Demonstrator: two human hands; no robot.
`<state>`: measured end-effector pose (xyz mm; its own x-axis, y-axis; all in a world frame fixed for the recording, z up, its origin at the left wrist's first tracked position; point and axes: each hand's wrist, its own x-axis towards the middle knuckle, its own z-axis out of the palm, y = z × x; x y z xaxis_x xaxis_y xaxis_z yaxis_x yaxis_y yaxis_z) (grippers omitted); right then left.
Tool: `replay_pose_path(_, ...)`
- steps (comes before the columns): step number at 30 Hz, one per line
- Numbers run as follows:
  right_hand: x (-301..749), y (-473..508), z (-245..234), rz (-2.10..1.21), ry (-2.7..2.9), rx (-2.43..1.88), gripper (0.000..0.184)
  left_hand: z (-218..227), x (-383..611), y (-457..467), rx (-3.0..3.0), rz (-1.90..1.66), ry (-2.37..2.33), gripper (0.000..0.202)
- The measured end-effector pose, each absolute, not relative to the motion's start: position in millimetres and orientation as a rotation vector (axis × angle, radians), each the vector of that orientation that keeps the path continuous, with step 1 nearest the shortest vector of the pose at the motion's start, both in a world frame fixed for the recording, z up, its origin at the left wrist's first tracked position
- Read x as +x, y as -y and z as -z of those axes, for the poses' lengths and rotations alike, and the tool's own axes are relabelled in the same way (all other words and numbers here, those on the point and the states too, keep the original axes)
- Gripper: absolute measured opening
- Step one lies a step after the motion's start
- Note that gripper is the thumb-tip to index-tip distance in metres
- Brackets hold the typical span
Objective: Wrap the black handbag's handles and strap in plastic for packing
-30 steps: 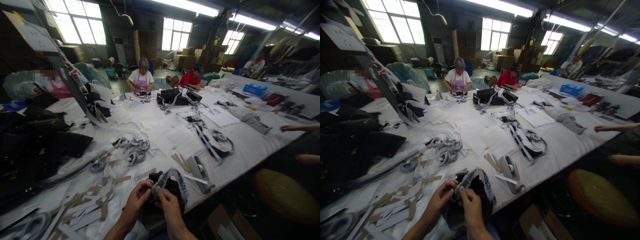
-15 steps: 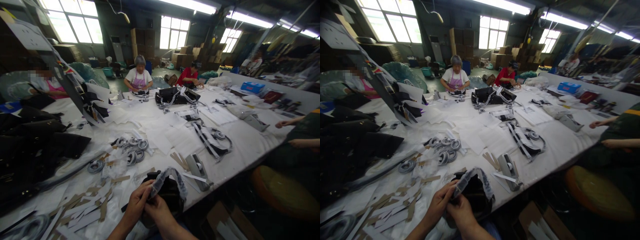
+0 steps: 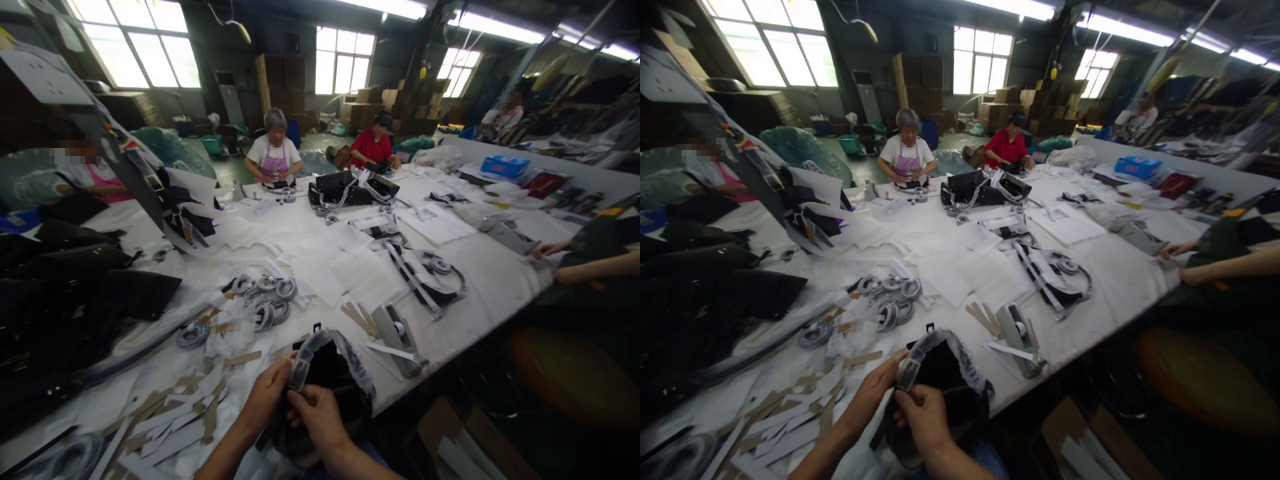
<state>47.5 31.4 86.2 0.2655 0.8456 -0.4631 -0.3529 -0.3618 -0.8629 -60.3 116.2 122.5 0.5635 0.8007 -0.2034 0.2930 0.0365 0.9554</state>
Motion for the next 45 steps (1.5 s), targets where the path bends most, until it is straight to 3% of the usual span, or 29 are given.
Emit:
replay_pose_path(6,43,-30,-83,-1.42,0.529,-1.374,0.053,-135,-43,-121,1.516,-0.476,-0.878,0.039)
replay_pose_path(15,44,-33,-81,-1.334,0.582,-1.447,0.048,-118,-57,-103,1.543,-0.603,-1.033,0.043)
replay_pose_path(25,49,-27,-82,-1.322,0.642,-1.368,0.024,-101,-83,-104,1.63,-0.541,-1.054,0.042)
replay_pose_path(31,43,-25,-71,-1.373,0.668,-1.458,0.034,-119,-67,-112,1.639,-0.477,-0.967,0.044)
replay_pose_path(35,42,-26,-68,-1.439,0.657,-1.399,0.017,-114,-65,-106,1.571,-0.485,-0.958,0.04)
replay_pose_path(45,61,-18,-71,-1.462,0.615,-1.273,0.035,-83,-89,-85,1.617,-0.526,-1.126,0.029)
